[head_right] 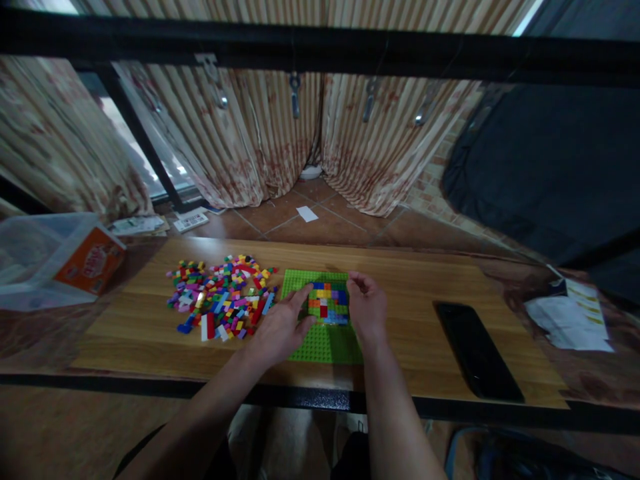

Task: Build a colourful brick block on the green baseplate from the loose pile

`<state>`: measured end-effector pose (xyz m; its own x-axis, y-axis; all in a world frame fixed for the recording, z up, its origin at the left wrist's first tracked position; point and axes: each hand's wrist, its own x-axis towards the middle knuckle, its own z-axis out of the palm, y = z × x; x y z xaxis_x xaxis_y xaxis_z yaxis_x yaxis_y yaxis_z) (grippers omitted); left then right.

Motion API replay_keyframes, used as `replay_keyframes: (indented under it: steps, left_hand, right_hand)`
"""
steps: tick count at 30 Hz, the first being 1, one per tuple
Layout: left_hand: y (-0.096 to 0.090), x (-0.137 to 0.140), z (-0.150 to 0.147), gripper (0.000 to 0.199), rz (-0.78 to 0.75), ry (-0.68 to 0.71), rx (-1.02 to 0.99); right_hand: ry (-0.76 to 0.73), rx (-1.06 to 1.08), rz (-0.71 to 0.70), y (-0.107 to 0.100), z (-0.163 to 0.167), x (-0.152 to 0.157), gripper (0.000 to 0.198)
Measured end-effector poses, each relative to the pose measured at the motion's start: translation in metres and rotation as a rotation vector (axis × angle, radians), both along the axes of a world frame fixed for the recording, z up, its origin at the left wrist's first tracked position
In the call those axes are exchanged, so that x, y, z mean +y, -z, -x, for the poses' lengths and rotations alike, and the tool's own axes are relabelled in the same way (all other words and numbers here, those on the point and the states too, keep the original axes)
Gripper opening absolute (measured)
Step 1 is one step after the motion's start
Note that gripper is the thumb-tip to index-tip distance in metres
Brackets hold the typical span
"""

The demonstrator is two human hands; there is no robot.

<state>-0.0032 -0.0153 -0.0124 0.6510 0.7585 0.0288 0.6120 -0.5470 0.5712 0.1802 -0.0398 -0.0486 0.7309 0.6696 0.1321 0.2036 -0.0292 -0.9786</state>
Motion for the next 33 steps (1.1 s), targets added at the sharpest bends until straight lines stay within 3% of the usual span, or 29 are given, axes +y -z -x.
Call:
replay_keyframes:
  steps: [9,21,28,33]
  left_hand:
    - [0.001,0.001,-0.002,0.065,0.028,0.001,0.034]
    - [-0.007,0.0,0.005,0.061,0.002,-0.004,0.026]
    - [-0.011,0.02,0.024,0.038,-0.015,-0.096,-0.016]
    - [-0.021,0.044,0.059,0.025,0.002,-0.13,-0.001]
  right_hand:
    - [-0.002,0.096,0.033,0.001,0.002,0.001,0.03]
    - [-0.012,-0.108,0.223,-0.002,0.002,-0.003,0.039]
    - [0.019,-0.23,0.335,-0.004,0.001,-0.004,0.041]
    - [0.011,-0.274,0.328,-0.002,0.0,-0.004,0.042]
